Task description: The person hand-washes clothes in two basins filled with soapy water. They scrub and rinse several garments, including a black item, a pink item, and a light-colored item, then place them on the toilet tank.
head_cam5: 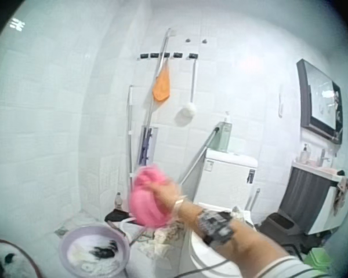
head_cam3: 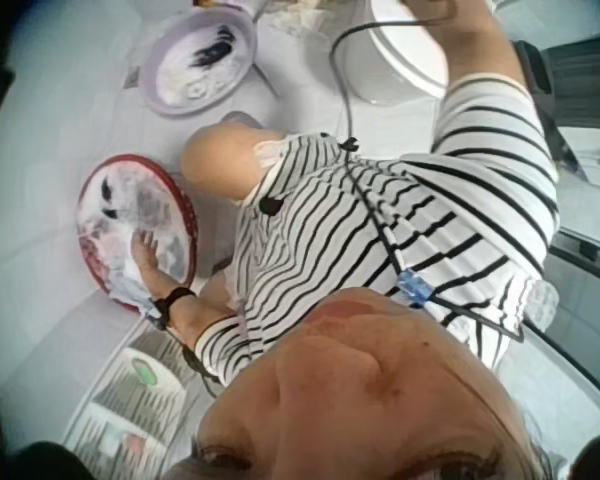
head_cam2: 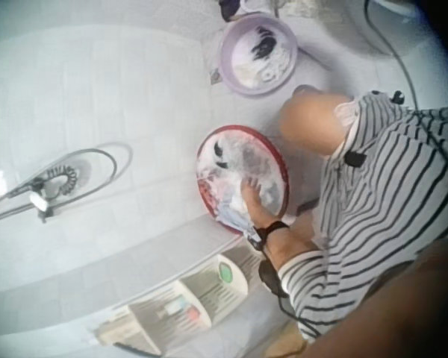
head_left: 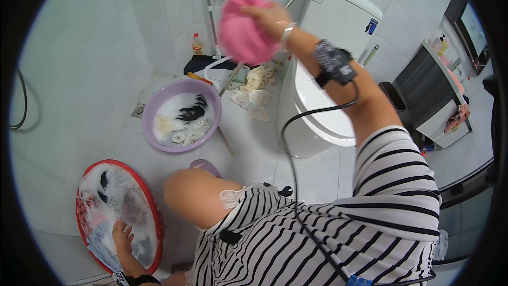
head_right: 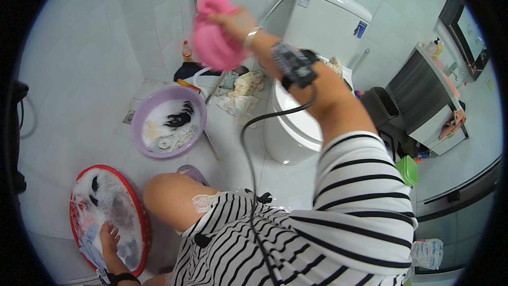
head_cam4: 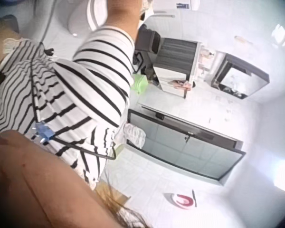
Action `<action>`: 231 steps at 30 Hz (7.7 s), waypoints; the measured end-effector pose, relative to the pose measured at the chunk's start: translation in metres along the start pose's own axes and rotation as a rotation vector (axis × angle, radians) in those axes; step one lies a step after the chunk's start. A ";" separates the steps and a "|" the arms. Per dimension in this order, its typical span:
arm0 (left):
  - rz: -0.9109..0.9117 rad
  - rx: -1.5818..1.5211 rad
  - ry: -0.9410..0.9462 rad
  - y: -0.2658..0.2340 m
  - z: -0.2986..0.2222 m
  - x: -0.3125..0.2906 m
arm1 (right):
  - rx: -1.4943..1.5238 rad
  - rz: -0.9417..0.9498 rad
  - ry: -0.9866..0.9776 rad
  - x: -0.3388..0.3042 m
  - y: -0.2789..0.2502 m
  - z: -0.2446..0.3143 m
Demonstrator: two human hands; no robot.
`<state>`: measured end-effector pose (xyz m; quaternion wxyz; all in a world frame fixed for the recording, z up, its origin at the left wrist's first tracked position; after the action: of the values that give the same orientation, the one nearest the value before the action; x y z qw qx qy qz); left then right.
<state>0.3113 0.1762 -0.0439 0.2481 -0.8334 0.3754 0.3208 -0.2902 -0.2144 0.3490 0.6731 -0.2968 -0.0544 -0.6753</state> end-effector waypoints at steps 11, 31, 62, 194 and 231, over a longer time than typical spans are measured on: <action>-0.018 0.462 0.136 0.031 -0.017 -0.002 | -1.589 0.656 0.271 -0.108 -0.202 -0.243; -0.204 -0.240 -0.039 -0.007 0.013 0.043 | -0.419 1.586 -0.711 -0.141 0.492 -0.014; 0.696 -1.601 0.423 0.010 -0.066 0.097 | 0.203 1.435 -0.716 -0.282 0.689 0.055; -0.520 0.069 0.818 -0.105 -0.398 -0.235 | 0.643 1.129 -0.694 -0.067 0.551 0.356; -0.485 0.029 0.619 -0.069 -0.070 0.020 | 0.512 1.310 0.456 -0.237 0.677 0.055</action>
<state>0.4000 0.1624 0.0005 0.2037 -0.9516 0.2294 -0.0190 0.3458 -0.0398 0.0609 0.9810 0.0456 0.1194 -0.1460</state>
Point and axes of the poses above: each hand's wrist, its own x-axis towards the middle knuckle, its own y-axis out of the palm, z = x × y, the point moved 7 cm from there along x, towards the middle knuckle, and after that the axes turned 11 degrees about -y, right-handed, at the moved point
